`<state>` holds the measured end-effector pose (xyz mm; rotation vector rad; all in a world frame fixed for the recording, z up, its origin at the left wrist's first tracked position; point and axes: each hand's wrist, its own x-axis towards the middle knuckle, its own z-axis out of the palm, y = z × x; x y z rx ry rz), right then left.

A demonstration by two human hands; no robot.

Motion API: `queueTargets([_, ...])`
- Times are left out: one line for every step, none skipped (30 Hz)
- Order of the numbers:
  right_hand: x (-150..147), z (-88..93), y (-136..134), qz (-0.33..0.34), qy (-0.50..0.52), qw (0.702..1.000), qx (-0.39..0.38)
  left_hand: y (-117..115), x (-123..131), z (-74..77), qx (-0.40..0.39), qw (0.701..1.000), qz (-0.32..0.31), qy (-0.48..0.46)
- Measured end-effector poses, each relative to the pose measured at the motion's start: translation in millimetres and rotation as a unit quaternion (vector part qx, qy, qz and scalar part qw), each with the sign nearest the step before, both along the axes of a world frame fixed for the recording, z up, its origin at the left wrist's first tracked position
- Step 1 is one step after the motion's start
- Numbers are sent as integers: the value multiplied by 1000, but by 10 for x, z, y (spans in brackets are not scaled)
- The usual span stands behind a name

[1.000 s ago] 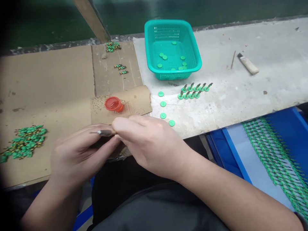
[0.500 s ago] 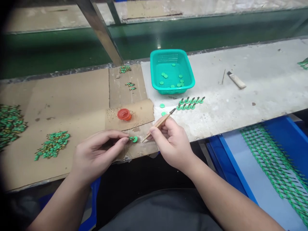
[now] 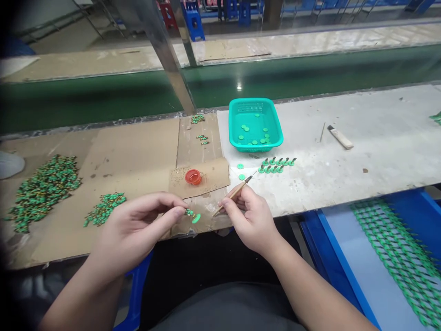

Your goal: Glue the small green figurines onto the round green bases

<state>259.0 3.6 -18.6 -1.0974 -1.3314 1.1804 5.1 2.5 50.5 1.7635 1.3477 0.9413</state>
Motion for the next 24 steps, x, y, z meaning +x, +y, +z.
queueTargets([3,-1,-2,0,-1,1000,-1,6,16,52,-38,999,-13,-26])
queueTargets([6,-2,-3,1,-3,1000,-1,15,29,101,-69,996,-27,-44])
queueTargets([9,-3,-4,2,-4,1000,-2,24,41,143,-90,994,-41,-56])
queueTargets([13,-6,-5,3,-6,1000,-2,32,50,180,-103,991,-52,-62])
queueTargets([15,-9,-6,4,-7,1000,-2,37,56,209,-113,990,-60,-66])
queueTargets([17,-12,-7,6,-8,1000,-1,40,60,231,-122,988,-66,-72])
queueTargets([19,-15,-7,7,-9,1000,0,39,63,248,-131,986,-69,-78])
queueTargets([20,-18,-8,9,-9,1000,1,35,63,259,-139,984,-70,-84])
queueTargets([20,-19,-8,10,-9,1000,1,28,63,266,-147,983,-70,-89])
queueTargets([20,-19,-9,12,-9,1000,2,20,62,272,-155,981,-70,-92])
queueTargets([20,-17,-9,13,-8,1000,3,10,61,277,-160,980,-69,-95])
queueTargets([20,-15,-10,15,-7,1000,3,-1,60,283,-164,979,-69,-95])
queueTargets([20,-12,-11,17,-6,1000,2,-14,59,292,-164,979,-70,-96])
queueTargets([21,-10,-12,19,-4,1000,1,-26,60,303,-161,980,-72,-96])
queueTargets([22,-11,-13,22,-2,1000,0,-40,64,316,-158,980,-74,-95])
queueTargets([22,-13,-14,26,1,1000,-1,-53,71,333,-153,981,-76,-92])
queueTargets([23,-19,-14,31,6,1000,-2,-65,81,351,-149,982,-76,-89])
queueTargets([23,-27,-13,36,11,999,-3,-75,94,371,-147,983,-75,-86])
queueTargets([21,-36,-12,40,16,999,-2,-83,108,391,-145,983,-72,-84])
queueTargets([19,-46,-12,44,21,999,-1,-89,122,410,-144,984,-70,-82])
queueTargets([14,-54,-11,46,24,999,2,-94,133,426,-142,984,-70,-81])
queueTargets([7,-59,-12,47,26,999,7,-96,138,437,-138,985,-72,-80])
queueTargets([-2,-62,-11,47,26,998,13,-96,134,441,-131,985,-78,-75])
queueTargets([-13,-62,-8,46,23,998,21,-90,118,434,-124,987,-82,-63])
